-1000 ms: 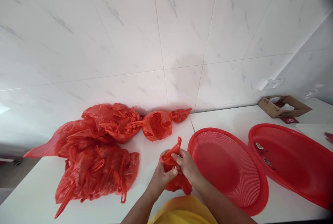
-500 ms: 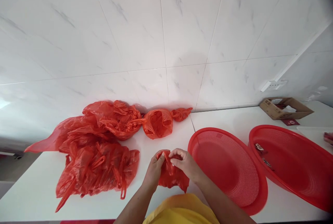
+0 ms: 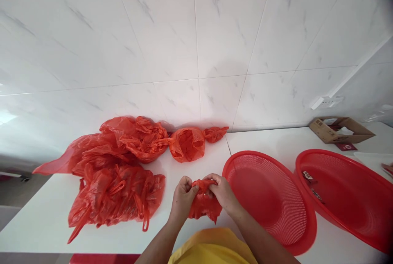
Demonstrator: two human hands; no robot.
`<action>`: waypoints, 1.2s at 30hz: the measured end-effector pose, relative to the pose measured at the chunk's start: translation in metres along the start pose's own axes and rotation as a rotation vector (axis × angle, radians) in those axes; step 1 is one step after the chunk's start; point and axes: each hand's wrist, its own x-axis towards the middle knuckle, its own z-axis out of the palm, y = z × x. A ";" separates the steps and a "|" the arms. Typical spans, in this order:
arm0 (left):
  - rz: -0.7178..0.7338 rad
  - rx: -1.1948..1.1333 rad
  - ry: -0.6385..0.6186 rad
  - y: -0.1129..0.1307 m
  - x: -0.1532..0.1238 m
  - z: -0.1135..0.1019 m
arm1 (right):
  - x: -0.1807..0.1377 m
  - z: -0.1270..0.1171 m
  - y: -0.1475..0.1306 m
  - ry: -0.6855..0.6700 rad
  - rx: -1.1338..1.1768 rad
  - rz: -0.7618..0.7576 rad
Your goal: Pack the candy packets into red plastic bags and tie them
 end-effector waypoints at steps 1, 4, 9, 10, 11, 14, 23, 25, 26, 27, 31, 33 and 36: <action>0.010 0.026 0.010 0.002 0.000 -0.001 | -0.002 -0.001 -0.001 -0.033 0.073 -0.006; 0.070 0.088 0.047 0.005 0.000 -0.006 | -0.006 -0.004 -0.004 -0.136 0.358 0.018; 0.172 0.297 0.134 0.004 0.001 -0.021 | -0.011 -0.008 -0.006 -0.242 0.644 0.026; 0.214 0.367 0.167 0.003 0.002 -0.026 | -0.012 -0.009 -0.005 -0.244 0.650 0.028; 0.257 0.444 0.208 0.003 0.003 -0.033 | -0.013 -0.012 -0.004 -0.237 0.650 0.034; 0.311 0.636 0.352 0.000 0.007 -0.063 | -0.012 -0.024 0.003 -0.155 0.674 0.061; 0.106 0.789 0.556 -0.016 0.007 -0.136 | -0.004 -0.047 0.021 0.103 0.600 0.133; 0.075 0.820 0.547 -0.022 0.007 -0.141 | -0.006 -0.042 0.030 0.075 0.447 0.145; 0.065 0.836 0.538 -0.025 0.007 -0.143 | -0.007 -0.039 0.035 0.038 0.346 0.161; 0.059 0.853 0.526 -0.028 0.006 -0.146 | -0.009 -0.038 0.041 -0.012 0.234 0.186; 0.104 0.909 0.512 -0.039 0.003 -0.144 | -0.020 -0.035 0.066 -0.170 -0.178 0.259; 0.187 0.954 0.504 -0.045 -0.001 -0.131 | -0.026 -0.033 0.077 -0.203 -0.299 0.270; 0.311 1.139 0.323 -0.057 -0.008 -0.099 | -0.032 -0.029 0.092 -0.309 -0.372 0.289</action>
